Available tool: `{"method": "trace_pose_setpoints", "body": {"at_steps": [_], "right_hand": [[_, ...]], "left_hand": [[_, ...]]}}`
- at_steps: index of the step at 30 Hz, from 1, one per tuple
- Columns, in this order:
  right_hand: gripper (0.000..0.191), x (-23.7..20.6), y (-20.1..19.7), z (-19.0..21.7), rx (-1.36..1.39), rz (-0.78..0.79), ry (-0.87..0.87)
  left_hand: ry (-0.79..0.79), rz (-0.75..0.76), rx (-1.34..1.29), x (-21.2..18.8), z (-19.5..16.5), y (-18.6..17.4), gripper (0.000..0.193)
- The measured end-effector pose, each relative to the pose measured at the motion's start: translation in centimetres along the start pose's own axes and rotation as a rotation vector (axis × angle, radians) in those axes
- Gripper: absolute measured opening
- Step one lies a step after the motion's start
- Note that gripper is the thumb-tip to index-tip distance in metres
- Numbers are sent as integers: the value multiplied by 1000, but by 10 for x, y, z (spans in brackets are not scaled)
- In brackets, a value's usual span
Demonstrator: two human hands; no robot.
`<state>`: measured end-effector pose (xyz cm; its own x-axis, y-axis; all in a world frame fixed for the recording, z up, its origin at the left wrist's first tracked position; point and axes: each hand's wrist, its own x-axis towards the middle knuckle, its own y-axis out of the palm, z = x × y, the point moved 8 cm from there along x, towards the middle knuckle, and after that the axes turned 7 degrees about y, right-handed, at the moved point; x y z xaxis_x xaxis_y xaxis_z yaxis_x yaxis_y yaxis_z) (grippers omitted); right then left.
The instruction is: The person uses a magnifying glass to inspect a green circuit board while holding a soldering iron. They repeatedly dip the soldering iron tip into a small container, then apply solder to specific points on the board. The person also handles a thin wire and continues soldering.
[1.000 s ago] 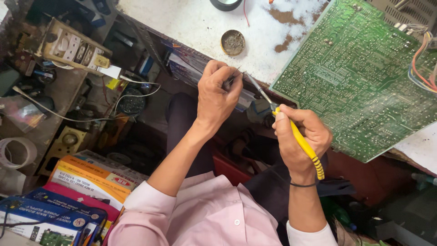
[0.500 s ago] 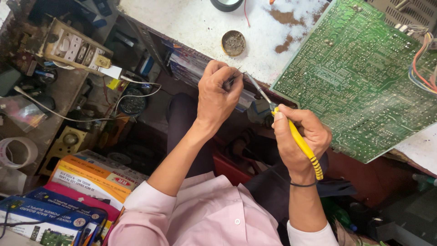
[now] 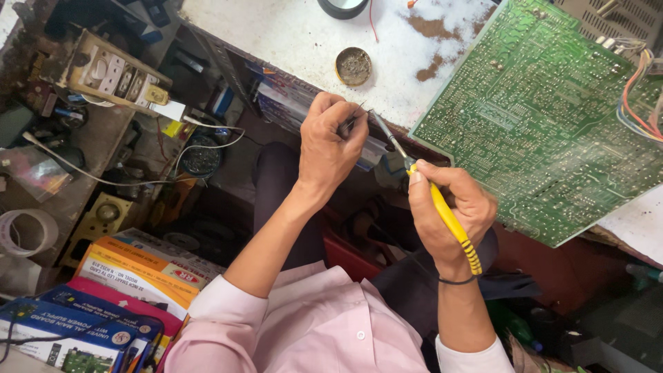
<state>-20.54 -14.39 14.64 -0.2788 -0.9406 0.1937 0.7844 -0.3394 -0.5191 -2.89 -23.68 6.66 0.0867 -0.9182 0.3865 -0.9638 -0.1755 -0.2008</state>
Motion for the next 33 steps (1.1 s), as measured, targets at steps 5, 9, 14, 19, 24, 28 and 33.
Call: {"method": "trace_pose_setpoints", "body": {"at_steps": [5,9,14,19,24,28,33], "right_hand": [[7,1,0,7,-41,2,-39],[6,1,-2,8,-19,0,-44],[6,0,-1,5,-4,-11,-11],[6,0,1,4,5,-1,-28],[8,-2,1,3,1,-2,-29],[9,-5,0,2,93,-1,-34],[11,-7,-5,-4,103,-34,3]], "left_hand": [[-20,-1,0,-1,0,0,7],[18,-9,11,-2,-6,-2,8],[71,-12,32,-1,-10,-3,10],[43,0,17,-1,-7,-3,8],[23,-11,5,0,-6,-2,7],[24,-11,7,0,-7,-2,7],[19,-12,9,0,-7,-3,6]]}}
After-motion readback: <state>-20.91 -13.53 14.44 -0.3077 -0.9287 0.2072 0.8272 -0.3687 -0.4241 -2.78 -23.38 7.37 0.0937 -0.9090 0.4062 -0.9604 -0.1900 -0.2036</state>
